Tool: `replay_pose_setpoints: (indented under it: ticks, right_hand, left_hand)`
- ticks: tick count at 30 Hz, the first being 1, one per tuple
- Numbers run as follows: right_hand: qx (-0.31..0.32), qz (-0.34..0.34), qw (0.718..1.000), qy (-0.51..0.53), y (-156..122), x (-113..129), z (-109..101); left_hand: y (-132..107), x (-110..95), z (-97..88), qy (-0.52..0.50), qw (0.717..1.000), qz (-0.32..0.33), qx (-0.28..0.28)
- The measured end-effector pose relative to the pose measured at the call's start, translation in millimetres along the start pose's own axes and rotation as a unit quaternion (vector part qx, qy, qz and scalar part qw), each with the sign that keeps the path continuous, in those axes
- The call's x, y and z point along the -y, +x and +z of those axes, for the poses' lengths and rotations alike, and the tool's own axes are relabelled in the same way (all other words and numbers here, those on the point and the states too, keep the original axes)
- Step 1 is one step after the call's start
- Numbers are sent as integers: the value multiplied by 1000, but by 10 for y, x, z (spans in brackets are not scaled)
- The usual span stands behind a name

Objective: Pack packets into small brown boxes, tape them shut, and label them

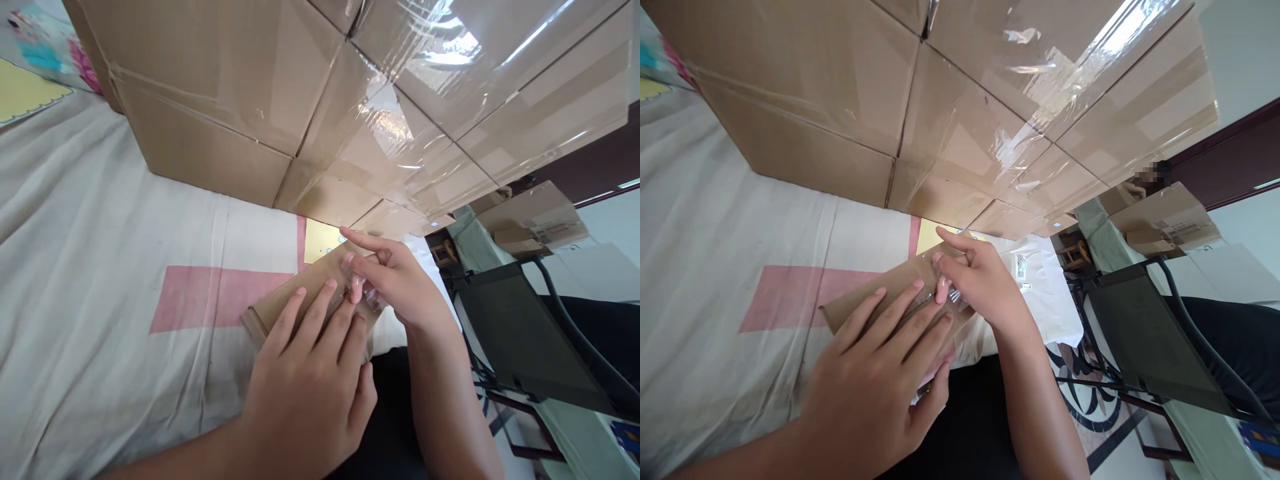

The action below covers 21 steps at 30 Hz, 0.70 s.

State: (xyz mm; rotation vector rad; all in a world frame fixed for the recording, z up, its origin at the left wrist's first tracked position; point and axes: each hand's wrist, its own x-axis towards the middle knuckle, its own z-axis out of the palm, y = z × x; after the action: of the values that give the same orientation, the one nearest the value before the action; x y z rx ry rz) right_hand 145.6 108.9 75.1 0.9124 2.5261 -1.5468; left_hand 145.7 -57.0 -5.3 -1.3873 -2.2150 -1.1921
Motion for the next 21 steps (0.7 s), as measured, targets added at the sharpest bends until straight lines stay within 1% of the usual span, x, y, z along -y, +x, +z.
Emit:
replay_pose_setpoints:
  ticks: [5, 10, 13, 16, 21]
  right_hand:
    - [29, 0, 998, 49, 7, -22, -62]
    - [41, 3, 998, 55, 4, -22, -73]
    - [45, -10, 997, 61, 10, -42, -71]
    - [48, -30, 994, 89, 16, -80, -96]
    - [75, -61, 989, 110, -10, -103, -146]
  left_hand:
    - [-4, 8, 0, -7, 1000, -1, 0]
    - [-5, 9, -9, -10, 1000, -2, 2]
    - [-5, 9, -13, -11, 1000, -1, 3]
    - [-8, 10, -12, -12, 1000, 1, 2]
    - [-22, 10, -10, -12, 1000, -1, 2]
